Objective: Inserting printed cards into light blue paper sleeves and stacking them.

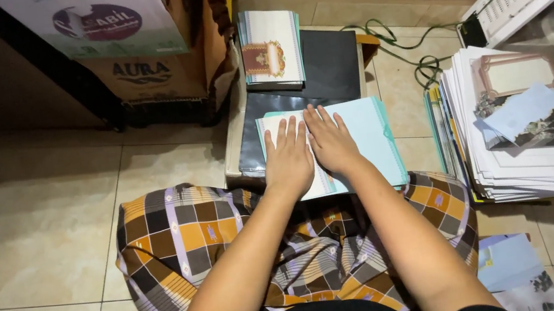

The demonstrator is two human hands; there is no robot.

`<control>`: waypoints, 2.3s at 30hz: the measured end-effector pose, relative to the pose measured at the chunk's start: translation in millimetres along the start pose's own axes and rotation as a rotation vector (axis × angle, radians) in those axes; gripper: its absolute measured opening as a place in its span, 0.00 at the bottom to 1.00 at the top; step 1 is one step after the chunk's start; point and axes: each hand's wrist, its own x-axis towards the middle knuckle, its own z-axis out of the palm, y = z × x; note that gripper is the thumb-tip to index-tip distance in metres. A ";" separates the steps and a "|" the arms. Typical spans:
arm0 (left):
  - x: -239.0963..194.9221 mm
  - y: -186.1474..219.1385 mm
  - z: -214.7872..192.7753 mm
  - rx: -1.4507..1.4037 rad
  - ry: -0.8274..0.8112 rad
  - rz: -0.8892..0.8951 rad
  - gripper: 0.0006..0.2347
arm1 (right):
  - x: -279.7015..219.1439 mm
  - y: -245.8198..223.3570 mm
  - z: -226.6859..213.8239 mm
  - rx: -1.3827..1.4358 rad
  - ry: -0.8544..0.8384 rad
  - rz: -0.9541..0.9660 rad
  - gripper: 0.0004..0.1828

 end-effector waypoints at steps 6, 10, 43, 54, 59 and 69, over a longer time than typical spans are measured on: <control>3.2 -1.9 1.4 0.003 0.009 -0.030 0.23 | -57.4 -14.4 -3.2 0.043 -0.021 -0.011 0.31; 3.0 -1.2 0.8 -0.009 -0.008 -0.036 0.23 | -87.3 -22.5 -6.8 0.101 -0.048 0.000 0.32; -51.1 44.0 -45.7 -0.067 -0.331 0.124 0.25 | -95.0 5.8 11.4 0.682 0.404 0.087 0.26; -45.5 39.2 -129.5 -0.256 -0.171 -0.014 0.32 | -94.2 2.1 6.9 0.676 0.370 0.181 0.24; 33.9 3.5 -90.9 -0.599 0.484 0.062 0.19 | -86.0 -2.5 11.3 0.462 0.370 0.181 0.25; 157.7 -70.3 -11.0 -0.152 0.655 -0.092 0.20 | -85.8 -6.8 4.0 0.323 0.313 0.170 0.27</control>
